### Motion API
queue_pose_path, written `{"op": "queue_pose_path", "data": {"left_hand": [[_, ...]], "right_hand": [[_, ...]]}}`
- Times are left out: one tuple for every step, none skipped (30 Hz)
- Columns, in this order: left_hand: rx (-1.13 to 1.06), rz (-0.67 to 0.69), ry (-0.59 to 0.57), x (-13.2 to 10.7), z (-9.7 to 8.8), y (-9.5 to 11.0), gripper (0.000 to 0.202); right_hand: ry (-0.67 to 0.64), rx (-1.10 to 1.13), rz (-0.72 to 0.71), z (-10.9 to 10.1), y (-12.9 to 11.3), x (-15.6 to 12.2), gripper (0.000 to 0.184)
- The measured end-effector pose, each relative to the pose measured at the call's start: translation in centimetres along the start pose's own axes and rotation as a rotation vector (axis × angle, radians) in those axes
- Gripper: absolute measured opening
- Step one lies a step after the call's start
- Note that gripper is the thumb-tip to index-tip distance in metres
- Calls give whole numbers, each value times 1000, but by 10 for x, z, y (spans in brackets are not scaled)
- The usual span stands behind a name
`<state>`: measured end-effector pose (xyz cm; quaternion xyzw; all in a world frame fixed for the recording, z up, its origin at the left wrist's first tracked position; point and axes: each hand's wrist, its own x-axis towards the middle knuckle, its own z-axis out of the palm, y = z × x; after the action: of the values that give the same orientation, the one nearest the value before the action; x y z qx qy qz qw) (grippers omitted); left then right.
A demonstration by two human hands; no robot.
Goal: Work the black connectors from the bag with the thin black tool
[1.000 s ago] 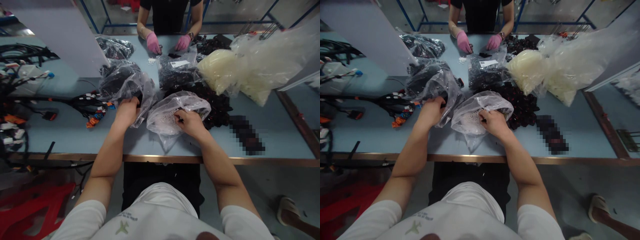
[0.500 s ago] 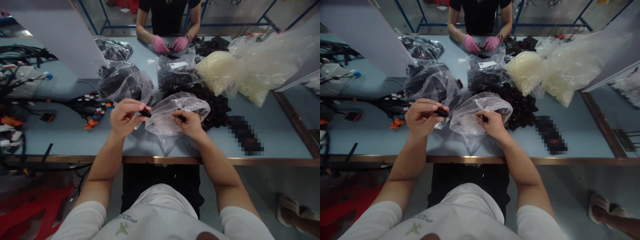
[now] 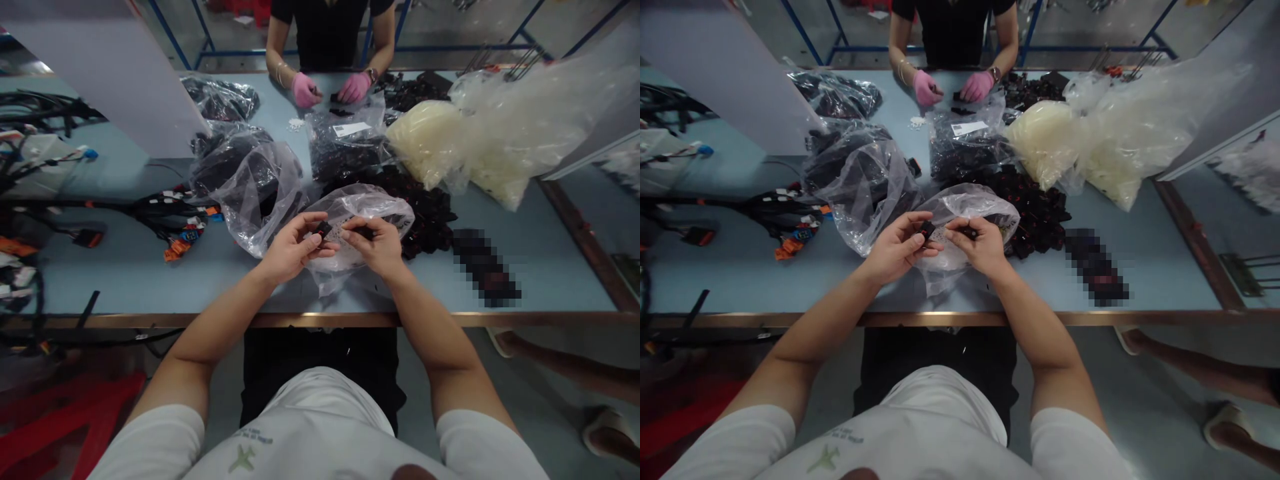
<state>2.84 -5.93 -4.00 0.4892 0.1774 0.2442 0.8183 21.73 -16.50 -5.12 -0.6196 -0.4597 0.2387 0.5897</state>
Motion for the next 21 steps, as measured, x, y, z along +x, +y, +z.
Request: {"op": "queue_pose_path", "data": {"left_hand": [[-11,-11,-15,0,0,-1,51],[-20,-14,-27,0,0,-1,51],[-24,-11,-34,1,0,-2,49],[-24,-6,-36,1,-1,-3,47],[-20,1,-36,2,-2,-5,46],[-14,5,-34,2,-2,-6,46],[-6,7,-33,3,-2,-7,46],[1,8,-33,3,-3,-8,47],[6,9,-31,3,-3,-8,47],[9,12,-28,4,-2,-8,48],[15,14,-24,4,-2,-8,49],[22,15,-20,4,-2,-9,49],[30,16,-17,4,-2,-9,50],[37,18,-14,4,-2,-9,50],[44,19,-15,4,-2,-10,50],[49,21,-16,4,-2,-10,50],[53,24,-18,4,-3,-11,49],[58,26,-22,4,-3,-12,48],[64,28,-26,4,-4,-12,48],[71,30,-30,4,-4,-13,47],[80,31,-33,4,-4,-13,46]], "right_hand": [[-6,12,14,1,0,0,29],[-15,17,27,1,0,-1,31],[-26,15,40,2,0,-1,32],[-34,12,49,3,1,-2,33],[-42,12,55,4,1,-2,34],[-51,19,62,5,1,-3,35],[-59,34,66,6,1,-3,36],[-68,53,71,7,0,-3,37],[-74,71,76,8,0,-3,38],[-81,83,79,8,-1,-3,39],[-87,89,82,9,-1,-3,40],[-92,90,83,9,-2,-3,40],[-97,90,84,9,-3,-3,41],[-103,92,84,8,-3,-3,40],[-107,96,81,8,-3,-3,39],[-108,98,74,8,-3,-3,38],[-106,95,63,8,-2,-3,36],[-104,91,51,7,-1,-3,34],[-102,86,41,7,-1,-3,33],[-103,81,34,7,0,-2,32],[-108,76,32,7,0,-2,33]]}}
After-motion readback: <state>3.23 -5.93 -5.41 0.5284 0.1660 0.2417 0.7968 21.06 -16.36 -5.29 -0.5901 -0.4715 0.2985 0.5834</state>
